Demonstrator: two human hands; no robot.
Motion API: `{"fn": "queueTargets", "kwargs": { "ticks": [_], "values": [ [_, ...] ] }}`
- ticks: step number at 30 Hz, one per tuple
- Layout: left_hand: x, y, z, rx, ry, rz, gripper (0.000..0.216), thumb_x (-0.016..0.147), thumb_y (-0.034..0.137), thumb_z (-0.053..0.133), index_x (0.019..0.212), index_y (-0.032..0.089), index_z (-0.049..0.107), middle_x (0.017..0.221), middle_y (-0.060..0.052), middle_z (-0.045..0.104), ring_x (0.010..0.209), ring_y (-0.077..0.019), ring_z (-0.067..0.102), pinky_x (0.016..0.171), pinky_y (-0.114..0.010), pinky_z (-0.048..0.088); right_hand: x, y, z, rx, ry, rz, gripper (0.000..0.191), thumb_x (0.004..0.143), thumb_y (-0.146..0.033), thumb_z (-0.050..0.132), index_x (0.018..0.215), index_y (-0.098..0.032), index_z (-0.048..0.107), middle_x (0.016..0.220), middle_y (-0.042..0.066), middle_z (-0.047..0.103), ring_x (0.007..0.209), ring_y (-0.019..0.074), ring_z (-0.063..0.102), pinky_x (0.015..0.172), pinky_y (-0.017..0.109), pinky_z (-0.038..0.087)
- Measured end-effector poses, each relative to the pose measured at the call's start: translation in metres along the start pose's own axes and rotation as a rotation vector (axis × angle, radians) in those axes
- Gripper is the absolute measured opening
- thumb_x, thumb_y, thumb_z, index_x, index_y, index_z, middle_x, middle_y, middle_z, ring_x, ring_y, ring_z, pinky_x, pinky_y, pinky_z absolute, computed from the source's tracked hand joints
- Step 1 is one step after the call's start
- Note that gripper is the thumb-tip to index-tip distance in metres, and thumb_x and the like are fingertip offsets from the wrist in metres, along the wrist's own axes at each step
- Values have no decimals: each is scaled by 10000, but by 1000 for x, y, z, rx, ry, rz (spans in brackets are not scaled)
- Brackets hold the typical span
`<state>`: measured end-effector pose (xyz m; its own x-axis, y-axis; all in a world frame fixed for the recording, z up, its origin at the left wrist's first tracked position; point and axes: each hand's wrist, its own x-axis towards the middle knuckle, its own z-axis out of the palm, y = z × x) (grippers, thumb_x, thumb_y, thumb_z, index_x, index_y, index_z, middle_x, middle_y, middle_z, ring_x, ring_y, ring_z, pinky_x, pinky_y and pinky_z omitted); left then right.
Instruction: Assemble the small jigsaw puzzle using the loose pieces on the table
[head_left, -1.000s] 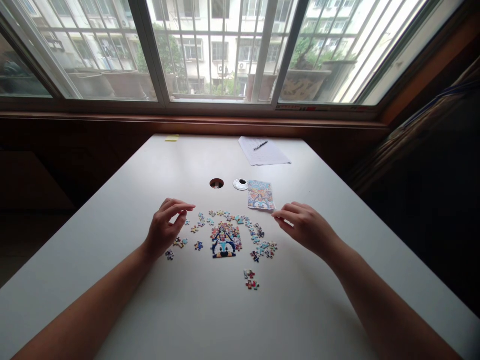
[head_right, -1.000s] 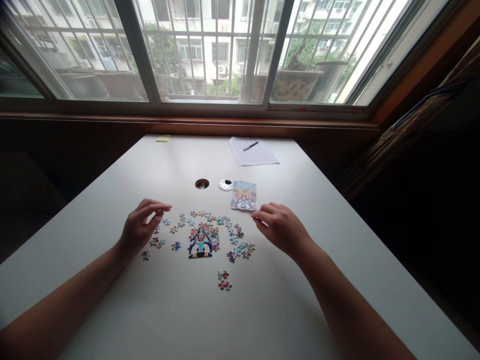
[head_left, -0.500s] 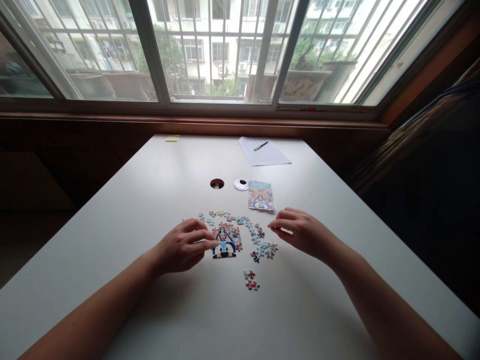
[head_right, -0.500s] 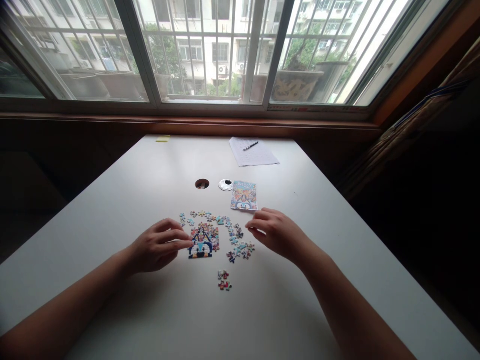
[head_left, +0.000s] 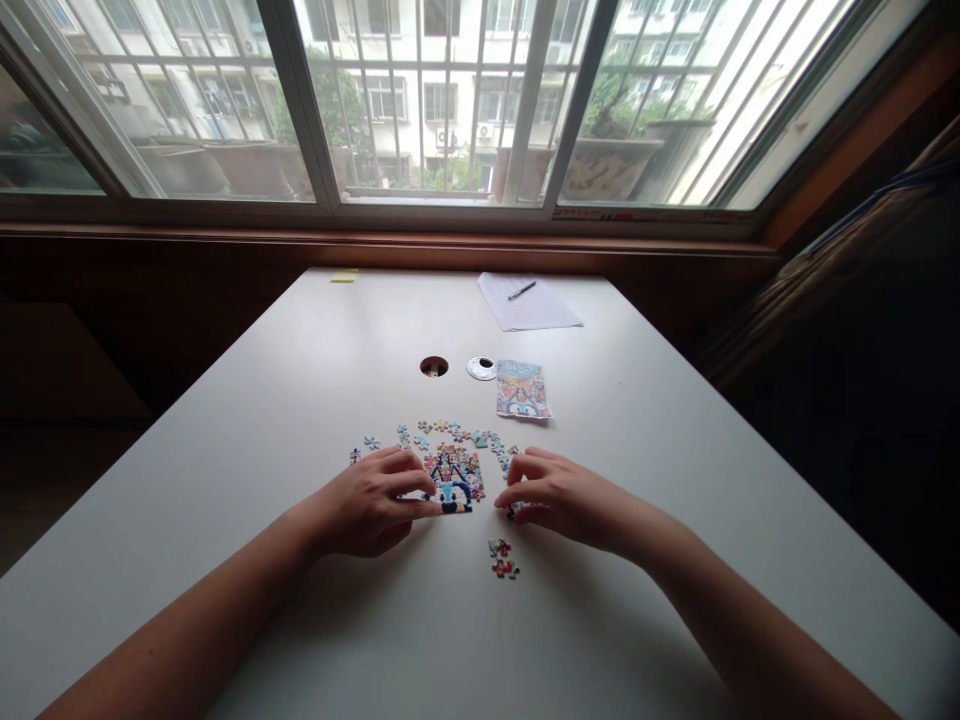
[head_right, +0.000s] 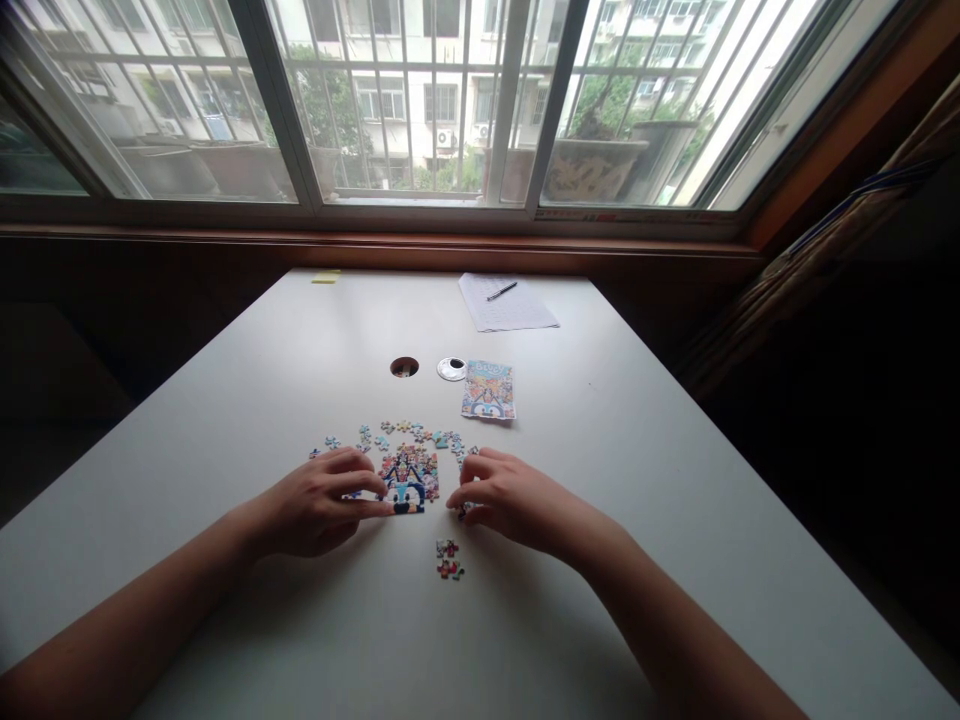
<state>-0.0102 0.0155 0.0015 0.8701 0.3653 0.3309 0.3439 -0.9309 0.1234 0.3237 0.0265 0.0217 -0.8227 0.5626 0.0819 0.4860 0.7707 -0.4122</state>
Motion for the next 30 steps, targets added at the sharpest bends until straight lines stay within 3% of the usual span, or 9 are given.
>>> {"fn": "queueTargets", "kwargs": {
  "ticks": [11,20,30],
  "values": [
    [2,1,2,-20,-13,11,400,836,97,596,1199,260,634,1186,-40,692,1054,-241,588,901,-416,518,9,0,20,-6,79,44,69,916,-254,740,984,-237,746,941,48,667,928,208,581,793,325,481],
    [1,-1,5,-21,-3,17,365,853,112,594,1185,257,641,1222,-48,702,1067,-241,592,912,-416,525,1,10,4,0,34,58,154,909,-284,750,1062,-260,746,993,55,677,965,220,583,840,341,494],
    [2,-1,7,-29,0,26,363,859,108,585,1190,246,637,1224,-41,717,1080,-246,585,916,-422,513,9,5,16,-12,49,87,71,905,-216,739,968,-241,759,912,50,674,937,217,590,795,321,477]
  ]
}}
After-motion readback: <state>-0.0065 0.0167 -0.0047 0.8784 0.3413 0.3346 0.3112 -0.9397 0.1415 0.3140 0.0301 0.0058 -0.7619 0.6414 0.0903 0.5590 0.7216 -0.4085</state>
